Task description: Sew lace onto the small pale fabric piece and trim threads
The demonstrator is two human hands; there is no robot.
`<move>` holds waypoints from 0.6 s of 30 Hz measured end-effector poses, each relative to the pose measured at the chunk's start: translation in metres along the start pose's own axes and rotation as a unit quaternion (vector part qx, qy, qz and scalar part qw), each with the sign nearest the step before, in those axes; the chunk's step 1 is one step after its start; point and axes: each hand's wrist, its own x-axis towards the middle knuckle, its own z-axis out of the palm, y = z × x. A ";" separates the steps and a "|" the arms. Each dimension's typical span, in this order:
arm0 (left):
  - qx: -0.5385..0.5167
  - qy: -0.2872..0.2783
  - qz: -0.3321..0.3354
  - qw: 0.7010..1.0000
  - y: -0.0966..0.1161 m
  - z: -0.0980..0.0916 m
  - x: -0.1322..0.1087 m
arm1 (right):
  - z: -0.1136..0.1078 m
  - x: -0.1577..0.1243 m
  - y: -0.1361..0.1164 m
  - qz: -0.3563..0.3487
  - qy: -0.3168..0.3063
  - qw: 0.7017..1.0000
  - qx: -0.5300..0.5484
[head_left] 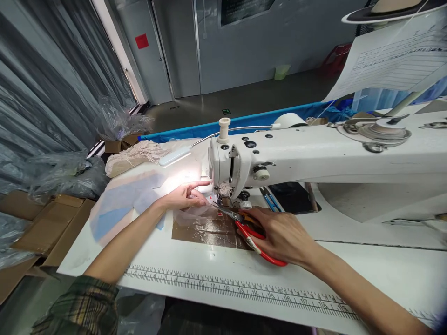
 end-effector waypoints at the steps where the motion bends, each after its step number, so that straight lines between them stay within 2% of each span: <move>1: -0.001 -0.018 0.016 1.000 0.000 0.002 0.001 | -0.002 0.003 -0.001 0.000 -0.009 1.000 -0.018; 4: -0.013 -0.054 0.046 0.997 0.001 0.006 0.004 | -0.006 0.012 -0.004 0.008 -0.039 0.998 -0.054; 9: -0.008 -0.063 0.056 0.996 -0.002 0.008 0.005 | -0.009 0.024 -0.011 0.006 -0.078 0.995 -0.061; 18: -0.040 -0.040 0.037 0.998 -0.014 0.006 0.009 | -0.010 0.027 -0.016 0.013 -0.113 0.991 -0.063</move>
